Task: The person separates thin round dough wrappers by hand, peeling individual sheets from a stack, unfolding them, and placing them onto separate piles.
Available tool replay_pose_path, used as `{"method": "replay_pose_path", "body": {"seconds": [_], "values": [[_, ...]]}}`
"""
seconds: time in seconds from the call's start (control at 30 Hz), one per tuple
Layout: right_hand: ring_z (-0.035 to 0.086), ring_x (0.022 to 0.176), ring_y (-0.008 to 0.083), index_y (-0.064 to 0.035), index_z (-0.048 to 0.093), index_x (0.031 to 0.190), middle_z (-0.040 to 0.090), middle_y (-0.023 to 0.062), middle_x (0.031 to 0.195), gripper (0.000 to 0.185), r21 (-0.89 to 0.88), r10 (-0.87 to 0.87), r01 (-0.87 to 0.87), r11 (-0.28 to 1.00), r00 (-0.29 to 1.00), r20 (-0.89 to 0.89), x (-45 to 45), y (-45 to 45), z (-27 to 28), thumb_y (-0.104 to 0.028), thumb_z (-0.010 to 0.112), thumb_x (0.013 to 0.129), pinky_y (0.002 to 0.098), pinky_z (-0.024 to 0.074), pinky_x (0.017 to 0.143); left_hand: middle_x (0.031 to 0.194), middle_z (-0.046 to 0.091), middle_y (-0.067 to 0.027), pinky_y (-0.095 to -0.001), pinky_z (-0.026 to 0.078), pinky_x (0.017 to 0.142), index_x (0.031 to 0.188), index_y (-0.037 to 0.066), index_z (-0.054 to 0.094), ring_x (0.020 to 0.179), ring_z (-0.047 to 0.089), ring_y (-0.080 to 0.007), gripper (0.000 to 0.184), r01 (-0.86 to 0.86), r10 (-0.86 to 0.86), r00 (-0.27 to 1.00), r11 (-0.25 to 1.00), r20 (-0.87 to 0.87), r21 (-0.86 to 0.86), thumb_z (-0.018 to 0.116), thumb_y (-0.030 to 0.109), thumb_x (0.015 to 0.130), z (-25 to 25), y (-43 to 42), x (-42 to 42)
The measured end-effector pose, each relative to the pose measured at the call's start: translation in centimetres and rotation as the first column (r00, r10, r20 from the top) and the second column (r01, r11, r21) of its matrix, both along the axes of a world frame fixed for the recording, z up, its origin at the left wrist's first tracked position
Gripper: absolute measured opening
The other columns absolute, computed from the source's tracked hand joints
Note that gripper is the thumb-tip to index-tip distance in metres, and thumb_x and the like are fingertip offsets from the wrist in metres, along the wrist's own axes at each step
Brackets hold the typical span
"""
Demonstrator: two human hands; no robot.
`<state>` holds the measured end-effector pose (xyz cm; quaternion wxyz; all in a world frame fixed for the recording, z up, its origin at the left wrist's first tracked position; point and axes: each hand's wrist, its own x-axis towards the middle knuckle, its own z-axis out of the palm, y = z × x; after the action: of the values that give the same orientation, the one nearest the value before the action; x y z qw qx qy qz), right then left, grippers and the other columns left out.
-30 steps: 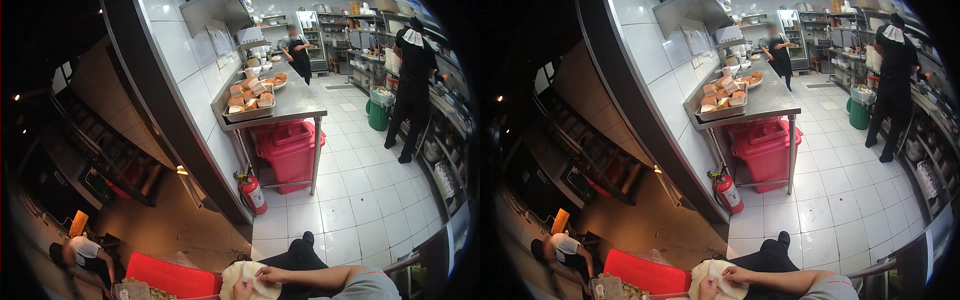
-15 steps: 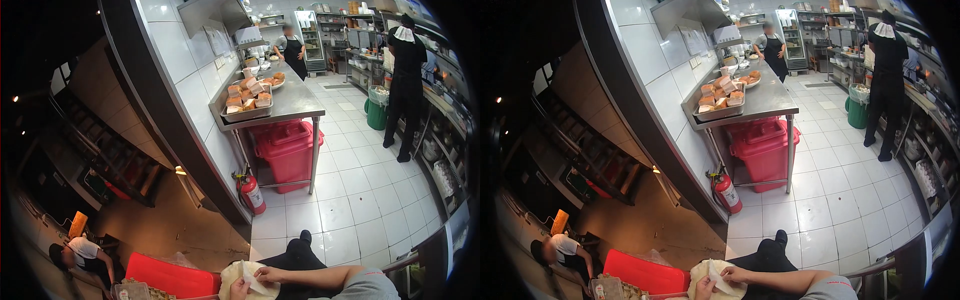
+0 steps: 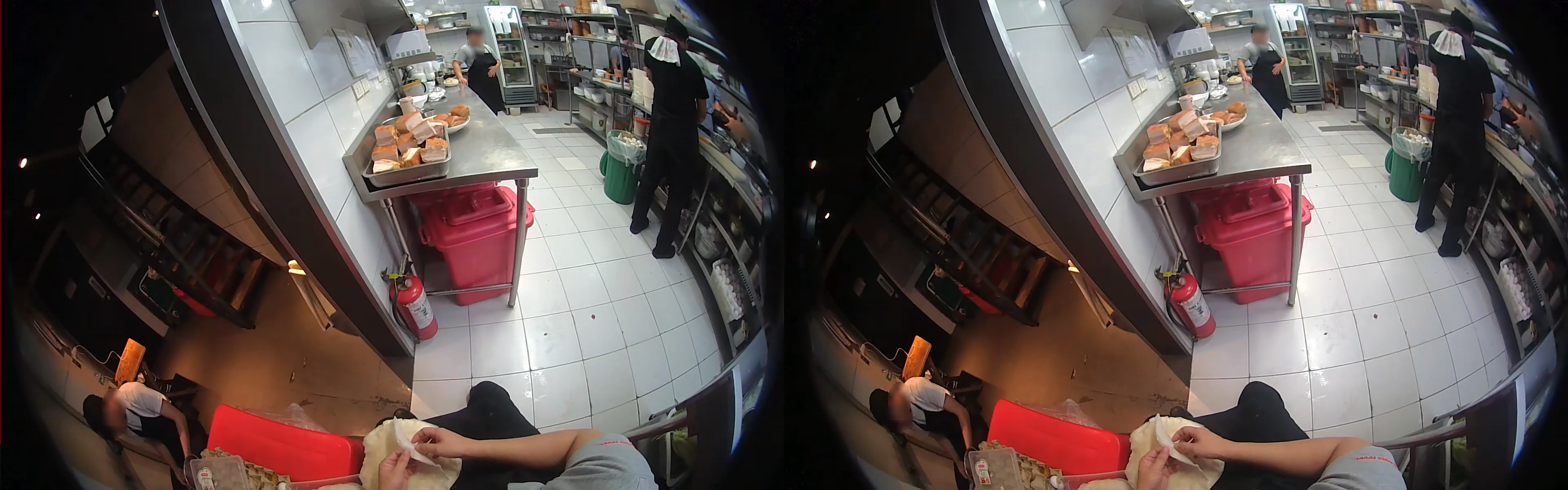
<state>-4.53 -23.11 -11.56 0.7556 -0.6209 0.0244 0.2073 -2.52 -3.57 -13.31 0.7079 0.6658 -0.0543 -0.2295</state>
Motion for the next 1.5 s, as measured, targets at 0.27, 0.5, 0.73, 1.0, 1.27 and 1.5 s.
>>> {"method": "replay_pose_path", "body": {"seconds": [0.27,0.5,0.73,1.0,1.27,1.5], "values": [[0.051,0.078,0.0068,-0.005,0.056,0.114,0.056,-0.0013,0.092,0.029,-0.014,0.004,-0.003,1.0,0.998,0.065,-0.3,0.1,0.7,-0.024,0.059,0.092,0.0232,0.0457,0.068,0.107,0.061,-0.0091,-0.0308,0.052,0.079,0.118,-0.001,0.054,0.092,0.062,-0.0201,0.026,-0.025,0.002,0.992,0.983,-0.128,-0.181,0.054,0.011,0.094,-3.0,0.5,-0.5],[0.052,0.077,0.0074,-0.004,0.056,0.112,0.058,0.0001,0.09,0.03,-0.053,-0.012,0.02,0.998,0.988,0.153,-0.3,0.0,1.2,-0.024,0.06,0.091,0.0232,0.0456,0.067,0.109,0.061,-0.0084,-0.0315,0.051,0.082,0.121,0.0,0.052,0.095,0.061,-0.0189,0.028,0.007,-0.076,0.963,0.966,-0.259,-0.26,0.053,0.009,0.094,-1.3,0.4,-0.3],[0.055,0.08,0.0098,-0.0035,0.057,0.111,0.06,0.003,0.092,0.037,-0.122,0.017,0.008,0.993,0.979,0.203,-0.2,1.1,1.6,-0.033,0.064,0.088,0.0249,0.047,0.069,0.105,0.062,-0.0064,-0.0283,0.049,0.078,0.116,0.0,0.056,0.09,0.06,-0.0147,0.025,0.005,-0.03,0.991,0.983,-0.13,-0.185,0.055,0.009,0.093,-2.4,0.6,-1.0],[0.059,0.082,0.0176,-0.0022,0.058,0.105,0.062,0.0079,0.092,0.044,-0.109,-0.149,0.175,0.978,0.964,0.218,-0.2,1.2,2.3,-0.04,0.066,0.084,0.0317,0.0479,0.073,0.094,0.063,-0.0072,-0.0268,0.049,0.078,0.106,-0.003,0.059,0.087,0.06,-0.0145,0.029,0.327,-0.33,0.941,0.944,0.072,0.054,0.068,0.012,0.084,2.8,-2.2,-2.7],[0.055,0.075,0.011,-0.009,0.054,0.094,0.057,0.0004,0.083,0.021,0.046,-0.153,0.161,0.986,0.978,-0.143,0.9,-0.5,1.6,-0.028,0.062,0.087,0.029,0.0492,0.063,0.087,0.059,-0.0018,-0.0245,0.046,0.071,0.098,0.0,0.061,0.079,0.055,-0.0114,0.018,0.317,-0.323,0.941,0.946,0.102,0.073,0.067,0.012,0.085,2.4,-1.4,-2.4],[0.055,0.08,0.0075,-0.0095,0.057,0.1,0.056,-0.0031,0.088,0.018,0.202,-0.114,0.157,0.967,0.971,-0.209,0.4,-0.3,2.1,-0.024,0.061,0.09,0.0257,0.0508,0.066,0.09,0.058,-0.0007,-0.0225,0.045,0.071,0.105,0.002,0.058,0.08,0.054,-0.0101,0.022,0.194,-0.199,0.974,0.979,0.107,0.057,0.062,0.016,0.088,-0.1,-0.5,-1.9]]}}
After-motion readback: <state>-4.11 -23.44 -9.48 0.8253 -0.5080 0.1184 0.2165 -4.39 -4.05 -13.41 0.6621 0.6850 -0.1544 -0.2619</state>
